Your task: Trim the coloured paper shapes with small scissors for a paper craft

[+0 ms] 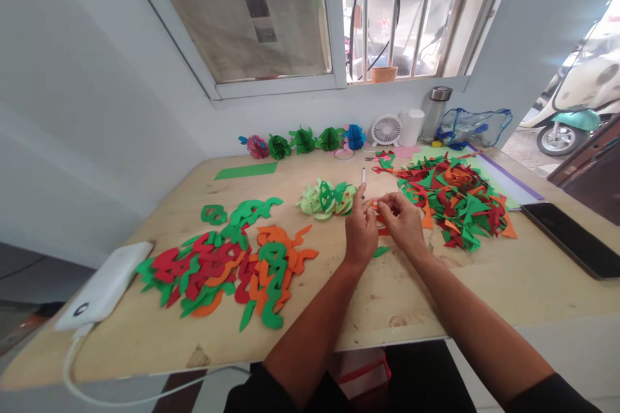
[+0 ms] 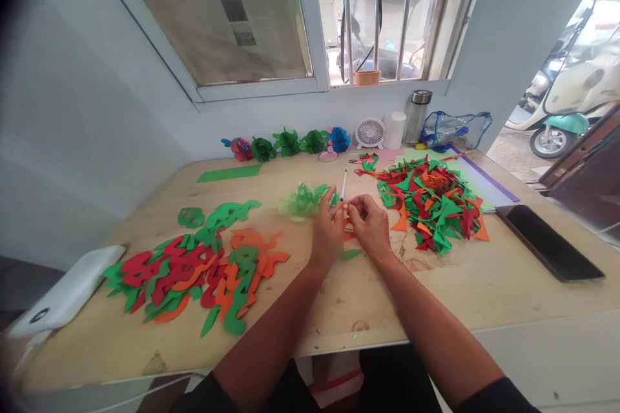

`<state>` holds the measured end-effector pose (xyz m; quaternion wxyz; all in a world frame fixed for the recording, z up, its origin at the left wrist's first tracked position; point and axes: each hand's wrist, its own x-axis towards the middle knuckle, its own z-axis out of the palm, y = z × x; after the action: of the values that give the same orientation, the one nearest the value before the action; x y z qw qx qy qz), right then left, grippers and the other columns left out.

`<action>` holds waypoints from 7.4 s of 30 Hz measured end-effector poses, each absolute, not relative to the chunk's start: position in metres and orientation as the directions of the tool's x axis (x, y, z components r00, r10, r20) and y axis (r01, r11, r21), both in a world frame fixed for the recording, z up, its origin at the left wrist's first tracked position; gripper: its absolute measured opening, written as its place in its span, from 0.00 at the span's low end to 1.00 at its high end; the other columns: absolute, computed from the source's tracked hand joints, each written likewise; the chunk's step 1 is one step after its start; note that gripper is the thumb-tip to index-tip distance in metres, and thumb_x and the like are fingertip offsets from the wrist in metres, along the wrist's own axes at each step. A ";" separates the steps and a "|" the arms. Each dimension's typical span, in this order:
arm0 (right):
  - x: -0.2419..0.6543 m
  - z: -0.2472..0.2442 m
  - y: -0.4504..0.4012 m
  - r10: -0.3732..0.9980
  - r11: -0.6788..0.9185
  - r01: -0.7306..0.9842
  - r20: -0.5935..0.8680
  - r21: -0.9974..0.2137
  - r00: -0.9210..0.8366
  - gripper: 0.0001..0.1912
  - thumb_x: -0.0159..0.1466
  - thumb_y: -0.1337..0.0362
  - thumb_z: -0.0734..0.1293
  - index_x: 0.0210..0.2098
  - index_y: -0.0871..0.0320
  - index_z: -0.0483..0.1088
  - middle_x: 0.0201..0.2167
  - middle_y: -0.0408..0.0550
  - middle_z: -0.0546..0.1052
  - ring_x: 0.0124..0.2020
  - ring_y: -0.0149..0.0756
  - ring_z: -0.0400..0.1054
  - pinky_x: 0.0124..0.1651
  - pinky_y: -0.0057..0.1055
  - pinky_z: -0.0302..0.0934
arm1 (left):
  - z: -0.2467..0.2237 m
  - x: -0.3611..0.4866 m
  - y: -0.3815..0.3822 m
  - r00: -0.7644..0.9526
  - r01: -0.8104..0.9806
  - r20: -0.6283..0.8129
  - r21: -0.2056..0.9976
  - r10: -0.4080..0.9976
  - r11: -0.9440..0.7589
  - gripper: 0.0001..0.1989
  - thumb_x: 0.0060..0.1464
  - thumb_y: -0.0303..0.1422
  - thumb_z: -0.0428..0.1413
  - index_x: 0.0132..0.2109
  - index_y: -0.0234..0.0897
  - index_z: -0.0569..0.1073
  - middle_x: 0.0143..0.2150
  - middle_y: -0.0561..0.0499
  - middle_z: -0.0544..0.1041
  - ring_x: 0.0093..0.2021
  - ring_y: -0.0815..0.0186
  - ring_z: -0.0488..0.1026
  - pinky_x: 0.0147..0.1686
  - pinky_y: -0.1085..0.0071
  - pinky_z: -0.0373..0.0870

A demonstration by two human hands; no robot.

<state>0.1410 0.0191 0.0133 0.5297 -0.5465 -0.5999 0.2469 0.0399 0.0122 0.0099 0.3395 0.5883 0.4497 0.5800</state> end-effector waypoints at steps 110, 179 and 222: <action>0.154 0.016 0.027 0.954 0.210 0.233 0.251 -0.950 0.162 0.11 0.55 0.56 0.64 0.27 0.57 0.72 0.26 0.46 0.75 0.26 0.34 0.66 0.29 0.30 0.59 | 0.010 0.022 0.031 0.134 -0.622 -0.057 0.772 0.989 0.129 0.31 0.42 0.30 0.59 0.55 0.38 0.60 0.33 0.49 0.77 0.30 0.66 0.76 0.28 0.73 0.67; 0.164 0.012 0.037 0.906 0.219 0.228 0.284 -0.949 0.313 0.14 0.52 0.60 0.67 0.35 0.61 0.69 0.19 0.39 0.68 0.21 0.29 0.62 0.28 0.28 0.56 | 0.017 0.027 0.027 0.074 -0.304 -0.010 0.952 0.997 0.032 0.27 0.46 0.27 0.53 0.56 0.32 0.61 0.27 0.49 0.78 0.25 0.68 0.72 0.25 0.76 0.65; 0.150 0.023 0.023 0.991 0.129 -0.235 0.120 -0.963 0.052 0.21 0.49 0.59 0.70 0.42 0.57 0.67 0.25 0.42 0.75 0.25 0.29 0.65 0.29 0.27 0.59 | 0.015 0.020 0.032 0.044 -0.516 -0.068 0.853 0.997 0.080 0.28 0.40 0.29 0.56 0.51 0.34 0.62 0.26 0.51 0.75 0.26 0.67 0.73 0.27 0.73 0.65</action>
<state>0.1503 0.0227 0.0228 0.5960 -0.4135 -0.4575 0.5144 0.0197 0.0322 0.0153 0.6407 0.3336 0.3601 0.5903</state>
